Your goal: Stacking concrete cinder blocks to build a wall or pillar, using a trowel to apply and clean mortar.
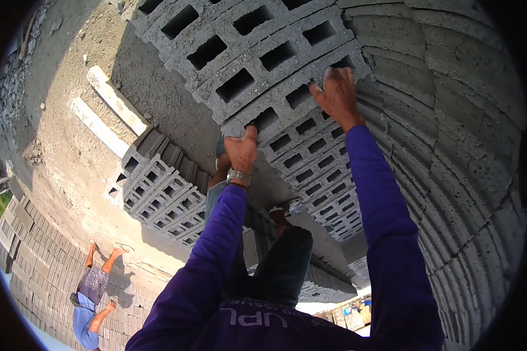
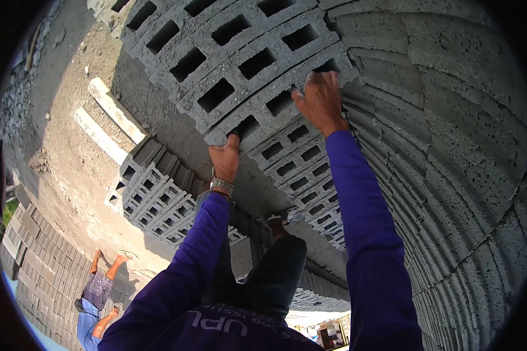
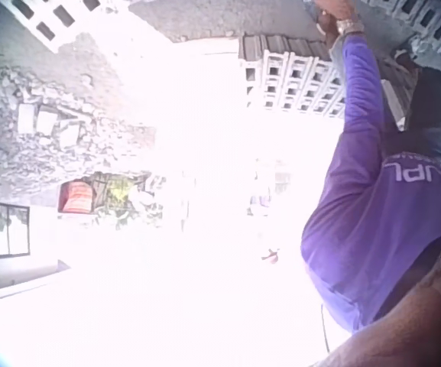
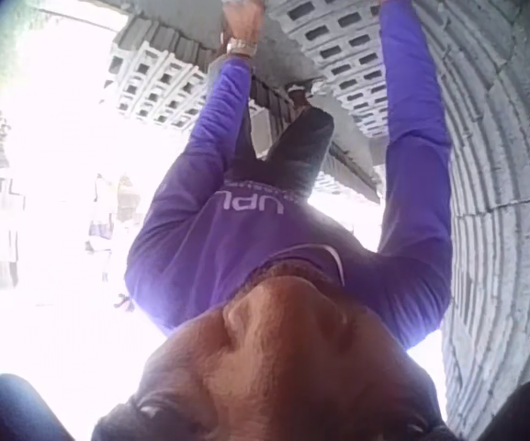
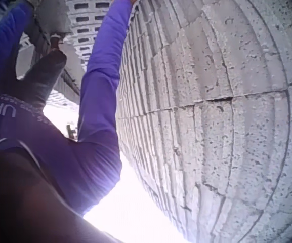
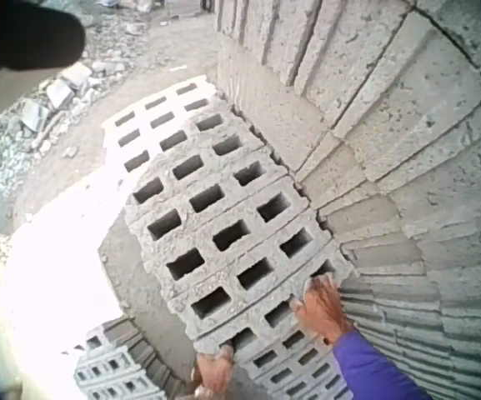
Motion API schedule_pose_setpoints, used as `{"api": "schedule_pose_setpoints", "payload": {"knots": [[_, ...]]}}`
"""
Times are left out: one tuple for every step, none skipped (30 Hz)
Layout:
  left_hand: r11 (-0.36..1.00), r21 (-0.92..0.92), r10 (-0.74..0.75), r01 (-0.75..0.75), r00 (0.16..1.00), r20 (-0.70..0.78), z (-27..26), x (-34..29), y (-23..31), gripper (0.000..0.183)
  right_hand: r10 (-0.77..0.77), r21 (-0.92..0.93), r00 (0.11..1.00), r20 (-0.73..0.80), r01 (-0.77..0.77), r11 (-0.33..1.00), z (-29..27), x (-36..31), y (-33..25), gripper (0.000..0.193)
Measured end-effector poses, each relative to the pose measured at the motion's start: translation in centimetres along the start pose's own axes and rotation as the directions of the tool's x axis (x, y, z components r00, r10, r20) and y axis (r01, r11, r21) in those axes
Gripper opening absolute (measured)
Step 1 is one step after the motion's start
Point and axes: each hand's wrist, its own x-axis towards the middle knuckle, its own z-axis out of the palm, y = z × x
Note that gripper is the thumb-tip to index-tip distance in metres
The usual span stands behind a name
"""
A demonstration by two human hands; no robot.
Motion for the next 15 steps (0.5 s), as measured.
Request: {"api": "schedule_pose_setpoints", "payload": {"knots": [[1.0,-0.007,0.006,-0.006,1.0,-0.012,0.3,0.4,-0.5,0.034,-0.003,0.002,0.999,0.049,0.003,1.0,-0.1,0.0,0.0,0.04],[0.993,-0.059,0.103,-0.104,0.994,-0.029,0.0,0.7,-0.6,0.034,0.039,-0.015,0.989,0.143,-0.037,0.999,-0.4,0.2,-0.6,0.048],[0.974,-0.105,0.199,-0.203,0.979,-0.051,-0.5,0.9,-0.6,0.034,0.021,-0.001,0.991,0.134,-0.021,1.0,-0.9,-0.2,-1.2,0.048],[0.949,-0.222,0.23,-0.225,0.973,-0.004,0.1,0.7,0.0,0.035,0.039,-0.058,0.997,0.064,-0.036,0.998,-1.1,-1.2,-0.9,0.051],[0.949,-0.212,0.235,-0.231,0.972,-0.009,-0.7,0.5,0.8,0.035,0.055,-0.102,0.998,-0.007,-0.055,0.993,-1.5,-2.2,-1.5,0.054],[0.982,-0.151,0.133,-0.114,0.984,0.119,-1.6,0.4,1.6,0.034,0.057,-0.088,0.998,-0.01,-0.058,0.994,-1.7,-3.3,-2.2,0.054],[0.998,-0.07,0.023,-0.008,0.974,0.223,-2.7,0.5,2.1,0.034,0.14,0.042,0.99,-0.021,-0.139,0.989,-2.5,-4.1,-3.8,0.056],[0.992,-0.117,0.069,-0.046,0.977,0.202,-2.6,0.7,2.6,0.035,0.222,0.162,0.974,-0.031,-0.215,0.963,-2.9,-4.6,-4.4,0.059],[0.992,-0.108,0.086,-0.066,0.977,0.193,-2.6,0.7,2.9,0.035,0.222,0.179,0.974,-0.045,-0.211,0.961,-2.2,-5.1,-4.4,0.059],[0.993,-0.113,0.043,-0.022,0.982,0.185,-1.7,0.3,2.9,0.037,0.179,0.106,0.977,-0.119,-0.167,0.98,-1.0,-6.1,-3.6,0.059],[0.992,-0.122,0.009,0.012,0.986,0.167,-0.8,0.0,3.4,0.038,0.122,0.033,0.973,-0.197,-0.118,0.992,-0.5,-6.4,-3.0,0.059],[0.983,-0.173,0.083,-0.068,0.993,0.082,0.6,-1.2,3.4,0.027,0.118,0.034,0.978,-0.17,-0.113,0.993,-0.6,-6.8,-1.3,0.06],[0.986,-0.154,0.081,-0.066,0.992,0.096,0.2,-1.1,2.8,0.027,0.056,0.004,0.972,-0.226,-0.057,0.998,-0.4,-6.5,-0.1,0.059],[0.992,-0.124,0.026,-0.012,0.993,0.117,-0.9,-0.3,2.2,0.021,0.039,-0.018,0.972,-0.233,-0.045,0.999,-0.4,-6.0,-1.1,0.059],[0.994,-0.106,-0.022,0.036,0.991,0.131,-1.4,0.2,2.0,0.021,0.008,-0.047,0.969,-0.246,-0.021,0.999,-0.3,-5.1,-2.0,0.059]]}}
